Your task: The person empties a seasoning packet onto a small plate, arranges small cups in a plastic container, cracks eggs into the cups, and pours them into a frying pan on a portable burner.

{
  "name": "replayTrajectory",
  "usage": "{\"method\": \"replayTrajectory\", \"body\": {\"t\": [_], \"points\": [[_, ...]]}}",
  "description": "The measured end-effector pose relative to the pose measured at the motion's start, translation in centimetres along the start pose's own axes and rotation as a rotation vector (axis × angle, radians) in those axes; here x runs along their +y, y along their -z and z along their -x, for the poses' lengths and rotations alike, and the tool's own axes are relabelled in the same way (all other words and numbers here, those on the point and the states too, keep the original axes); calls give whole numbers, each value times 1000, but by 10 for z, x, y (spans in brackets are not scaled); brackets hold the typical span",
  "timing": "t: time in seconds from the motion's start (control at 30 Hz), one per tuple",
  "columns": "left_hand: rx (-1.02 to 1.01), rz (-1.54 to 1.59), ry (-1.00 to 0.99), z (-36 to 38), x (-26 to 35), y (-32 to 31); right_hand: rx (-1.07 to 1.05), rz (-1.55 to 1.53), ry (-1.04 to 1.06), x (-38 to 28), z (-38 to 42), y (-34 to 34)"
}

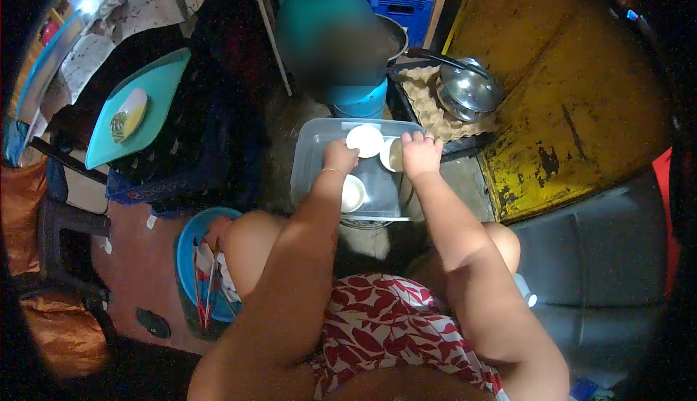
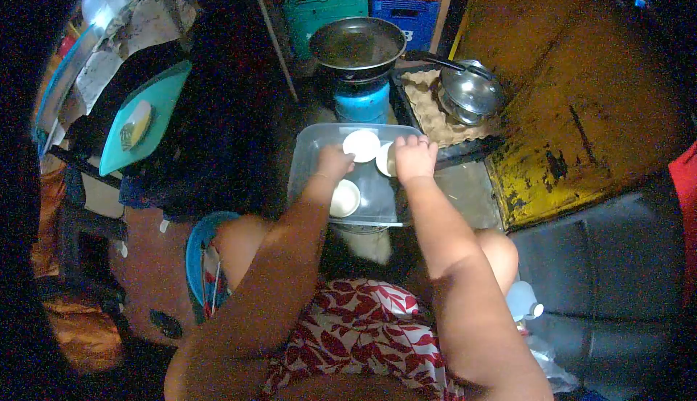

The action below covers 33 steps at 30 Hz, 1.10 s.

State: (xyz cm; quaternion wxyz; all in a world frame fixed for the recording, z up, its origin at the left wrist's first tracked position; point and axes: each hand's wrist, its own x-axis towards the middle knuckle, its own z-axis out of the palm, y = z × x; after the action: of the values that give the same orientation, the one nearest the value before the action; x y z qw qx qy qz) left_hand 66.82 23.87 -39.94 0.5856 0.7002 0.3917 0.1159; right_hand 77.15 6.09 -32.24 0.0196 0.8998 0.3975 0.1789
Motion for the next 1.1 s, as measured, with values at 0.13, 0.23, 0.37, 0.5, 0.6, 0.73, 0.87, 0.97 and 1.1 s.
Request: {"method": "replayTrajectory", "body": {"t": [0.13, 0.23, 0.37, 0.5, 0.6, 0.73, 0.87, 0.97, 1.1], "points": [[-38, -219, -125, -14, -7, 9, -173, -108, 65, -3, 0, 19], [-211, -730, -227, -15, 5, 31, -393, -116, 185, -7, 3, 31], [-552, -1025, -145, -5, -8, 39, -522, -67, 220, -8, 5, 30], [-512, -1156, -448, 28, 4, 17, -511, -27, 165, -8, 1, 38], [-595, -645, -71, 47, 25, -2, -421, -66, 90, -9, -2, 33], [-327, -890, -334, 71, 67, 8, -287, -145, 25, -13, -6, 49], [93, -680, -545, 85, 121, 50, -167, -262, -6, -10, -13, 29], [275, -476, -539, 135, 169, 117, -124, -298, -12, -19, -11, 37], [774, -444, -645, 174, 184, 220, 27, -415, 28, -32, -6, 51]]}}
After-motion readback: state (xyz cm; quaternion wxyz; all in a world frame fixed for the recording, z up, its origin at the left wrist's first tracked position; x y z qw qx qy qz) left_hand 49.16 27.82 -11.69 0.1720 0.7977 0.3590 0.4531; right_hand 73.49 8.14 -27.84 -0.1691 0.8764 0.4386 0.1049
